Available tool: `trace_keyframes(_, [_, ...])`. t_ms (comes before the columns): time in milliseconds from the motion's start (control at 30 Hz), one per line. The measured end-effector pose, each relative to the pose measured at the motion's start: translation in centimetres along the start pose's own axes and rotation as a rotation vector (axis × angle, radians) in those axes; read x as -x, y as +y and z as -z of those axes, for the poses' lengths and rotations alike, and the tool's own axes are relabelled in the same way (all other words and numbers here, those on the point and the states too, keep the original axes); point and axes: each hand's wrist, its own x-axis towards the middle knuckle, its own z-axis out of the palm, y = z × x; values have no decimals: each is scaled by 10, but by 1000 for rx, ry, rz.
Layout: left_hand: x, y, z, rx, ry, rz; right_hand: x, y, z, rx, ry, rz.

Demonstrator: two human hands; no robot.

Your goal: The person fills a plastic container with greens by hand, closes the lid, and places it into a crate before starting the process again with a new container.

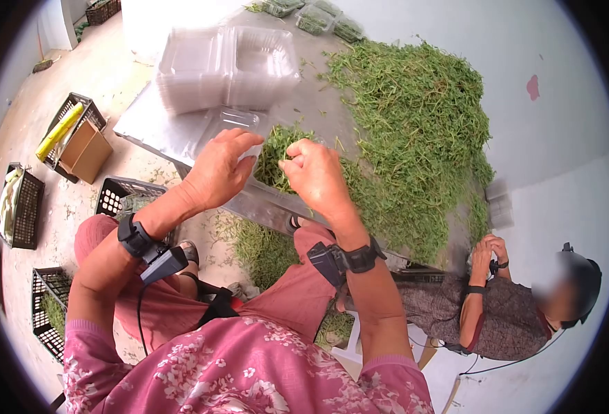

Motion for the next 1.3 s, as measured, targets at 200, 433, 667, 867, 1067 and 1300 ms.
trace_keyframes(200, [4,0,0,61,-96,-2,0,-4,2,97,-25,26])
trace_keyframes(433, [14,9,17,70,-31,46,0,-8,6,168,191,322])
trace_keyframes(667, [31,14,19,182,-364,271,-21,22,-21,316,89,328])
trace_keyframes(867, [42,-21,0,690,-613,827,-15,16,-24,341,109,302])
trace_keyframes(1067, [49,-31,-5,1034,-516,950,-12,25,-21,222,139,364])
trace_keyframes(1300, [45,-23,3,1209,-231,1083,0,9,-12,386,327,496])
